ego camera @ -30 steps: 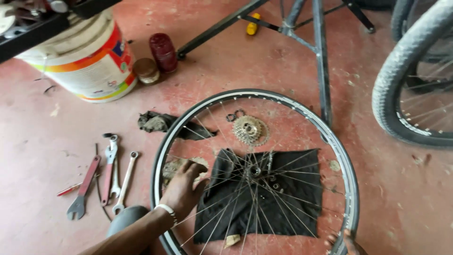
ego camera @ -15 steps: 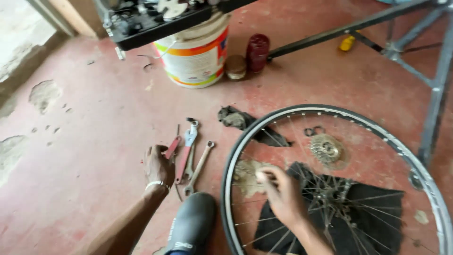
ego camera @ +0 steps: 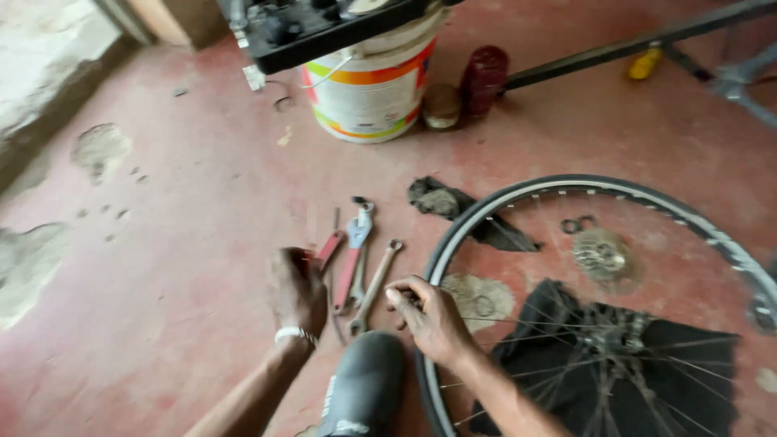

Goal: Dismantling a bicycle rear wheel to clean the hub and cassette components using a cloth and a small tool.

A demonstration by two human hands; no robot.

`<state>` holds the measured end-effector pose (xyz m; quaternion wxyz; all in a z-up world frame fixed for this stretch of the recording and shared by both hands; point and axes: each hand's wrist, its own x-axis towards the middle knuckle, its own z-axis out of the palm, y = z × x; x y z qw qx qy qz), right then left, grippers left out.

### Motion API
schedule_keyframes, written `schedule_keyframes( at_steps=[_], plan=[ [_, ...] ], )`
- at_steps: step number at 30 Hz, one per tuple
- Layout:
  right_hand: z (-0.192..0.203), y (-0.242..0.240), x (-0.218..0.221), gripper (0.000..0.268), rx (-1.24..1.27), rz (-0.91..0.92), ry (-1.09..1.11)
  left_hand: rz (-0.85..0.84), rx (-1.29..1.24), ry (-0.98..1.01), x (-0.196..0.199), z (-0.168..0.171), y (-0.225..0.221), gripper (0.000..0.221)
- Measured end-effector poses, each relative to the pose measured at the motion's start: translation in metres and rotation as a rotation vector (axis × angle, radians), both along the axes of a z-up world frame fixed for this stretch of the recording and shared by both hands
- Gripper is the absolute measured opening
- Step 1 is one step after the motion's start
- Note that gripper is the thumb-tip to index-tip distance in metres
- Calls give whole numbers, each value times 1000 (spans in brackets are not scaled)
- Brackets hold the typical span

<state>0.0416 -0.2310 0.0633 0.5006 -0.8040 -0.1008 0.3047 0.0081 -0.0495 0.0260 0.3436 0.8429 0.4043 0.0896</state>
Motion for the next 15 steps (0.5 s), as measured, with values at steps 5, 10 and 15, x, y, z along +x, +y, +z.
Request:
schedule_keyframes(
  at_steps=[5,10,15],
  plan=[
    [5,-47,-8,36,215,-414,-186,-616,-345,-356,-1,33,-133,28],
    [14,-153,-27,33,-33,-737,-45,-1066,-333,-391,-1,63,-202,27],
    [-29,-261,-47,38,-502,-692,-75,-1153,-266,-260,16,33,-250,11]
  ],
)
